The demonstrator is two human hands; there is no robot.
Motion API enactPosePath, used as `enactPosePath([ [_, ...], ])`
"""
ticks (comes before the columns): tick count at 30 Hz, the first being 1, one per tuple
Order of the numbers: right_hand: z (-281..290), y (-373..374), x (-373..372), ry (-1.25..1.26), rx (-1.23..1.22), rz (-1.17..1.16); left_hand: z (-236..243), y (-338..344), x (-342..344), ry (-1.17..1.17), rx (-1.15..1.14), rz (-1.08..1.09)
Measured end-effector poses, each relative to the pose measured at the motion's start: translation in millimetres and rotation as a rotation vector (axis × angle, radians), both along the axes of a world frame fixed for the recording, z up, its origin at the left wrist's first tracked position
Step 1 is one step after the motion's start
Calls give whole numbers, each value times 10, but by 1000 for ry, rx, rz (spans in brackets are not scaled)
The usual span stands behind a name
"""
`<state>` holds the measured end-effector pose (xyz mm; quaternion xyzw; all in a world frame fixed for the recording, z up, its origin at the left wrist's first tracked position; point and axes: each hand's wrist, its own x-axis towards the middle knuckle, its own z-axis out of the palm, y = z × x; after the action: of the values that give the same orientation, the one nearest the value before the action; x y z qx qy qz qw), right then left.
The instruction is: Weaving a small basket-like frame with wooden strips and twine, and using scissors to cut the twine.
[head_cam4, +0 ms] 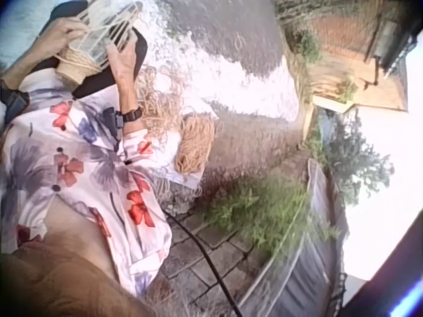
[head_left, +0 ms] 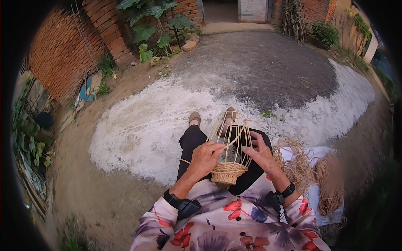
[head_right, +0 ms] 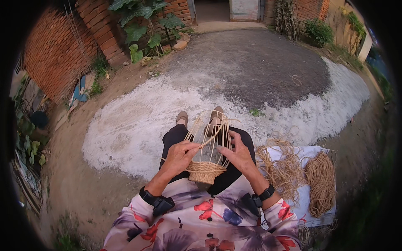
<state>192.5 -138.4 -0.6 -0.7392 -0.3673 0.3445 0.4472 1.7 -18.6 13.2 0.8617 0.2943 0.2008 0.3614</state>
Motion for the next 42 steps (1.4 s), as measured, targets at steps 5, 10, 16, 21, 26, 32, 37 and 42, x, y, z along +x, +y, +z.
enactPosePath([
  [5, -144, 151, 46, -233, -4, -60, 25, -55, 112, -19, 122, -97],
  [10, -153, 137, -57, -278, 5, -69, 180, -146, 220, 45, 247, 81],
  [16, -204, 133, -46, -326, 4, -50, 36, -88, 242, -45, 394, 128],
  [21, -250, 134, 59, -63, -78, -51, 113, 41, 67, -101, -415, 49],
  [26, -290, 178, 92, 14, -64, -59, 78, -67, -224, -489, -1143, 3],
  [32, -323, 225, 69, 16, -114, -74, 38, -89, -428, -602, -1418, -256],
  [37, -320, 239, 81, -13, -118, -43, 28, -38, -601, 102, -507, -37],
  [42, -383, 240, 124, 2, -81, -25, -93, -22, -944, -592, -1205, 59],
])
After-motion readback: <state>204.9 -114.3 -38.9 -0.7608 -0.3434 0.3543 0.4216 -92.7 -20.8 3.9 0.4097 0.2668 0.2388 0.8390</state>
